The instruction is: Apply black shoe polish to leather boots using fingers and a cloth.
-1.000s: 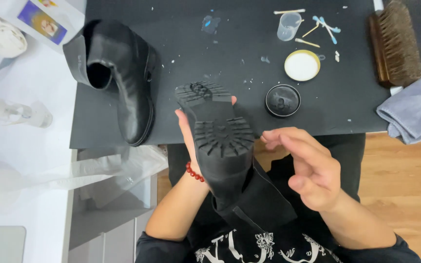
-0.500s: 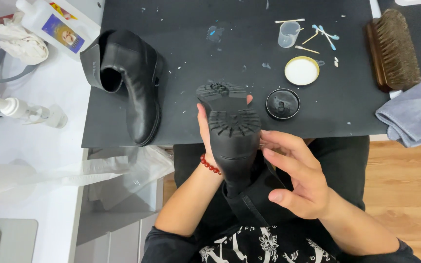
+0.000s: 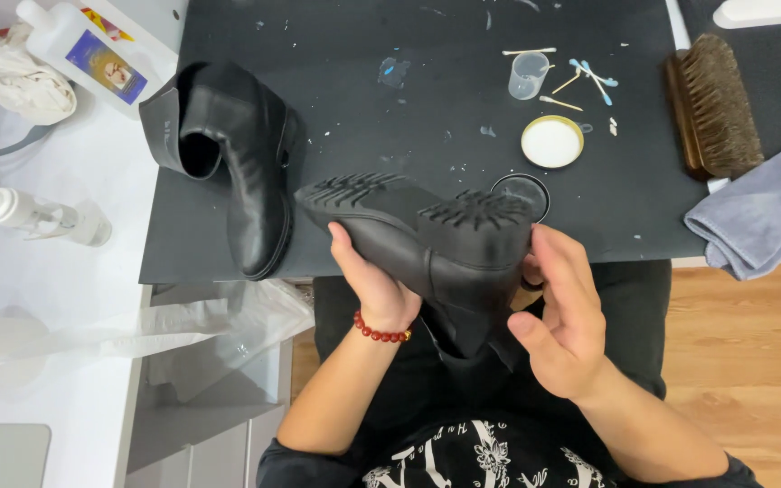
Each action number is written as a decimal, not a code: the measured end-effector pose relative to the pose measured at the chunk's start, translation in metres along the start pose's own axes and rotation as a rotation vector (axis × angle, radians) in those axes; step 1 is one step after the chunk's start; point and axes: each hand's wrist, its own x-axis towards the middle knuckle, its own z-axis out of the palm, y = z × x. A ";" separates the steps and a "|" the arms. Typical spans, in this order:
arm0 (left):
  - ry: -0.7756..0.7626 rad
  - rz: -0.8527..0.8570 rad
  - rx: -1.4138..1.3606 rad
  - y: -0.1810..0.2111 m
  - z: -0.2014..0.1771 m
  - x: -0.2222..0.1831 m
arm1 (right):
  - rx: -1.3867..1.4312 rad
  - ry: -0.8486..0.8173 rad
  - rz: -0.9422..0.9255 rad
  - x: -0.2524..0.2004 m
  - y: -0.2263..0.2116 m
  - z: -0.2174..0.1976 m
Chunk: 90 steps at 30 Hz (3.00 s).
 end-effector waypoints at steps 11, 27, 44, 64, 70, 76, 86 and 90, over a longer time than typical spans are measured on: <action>-0.244 0.363 0.203 -0.014 -0.041 -0.036 | -0.003 0.121 0.235 -0.005 0.007 0.006; -0.110 0.449 0.544 0.002 -0.031 -0.049 | 0.055 0.092 0.258 -0.010 0.016 0.007; -0.198 0.401 0.950 0.064 0.033 -0.063 | 0.074 0.250 0.488 -0.028 0.037 -0.009; -0.706 1.222 1.450 0.137 0.123 -0.068 | 0.782 -0.206 0.353 0.056 -0.023 0.000; -0.694 1.753 1.866 0.109 0.080 -0.053 | 0.840 -0.237 0.451 0.045 -0.030 -0.001; -0.740 1.958 1.874 0.105 0.067 -0.049 | 0.779 -0.290 0.403 0.036 -0.033 0.007; -0.672 1.991 1.933 0.102 0.061 -0.037 | 0.814 -0.233 0.275 0.027 -0.011 0.017; -0.614 1.948 1.969 0.102 0.059 -0.035 | 0.741 -0.279 0.112 0.022 0.003 0.019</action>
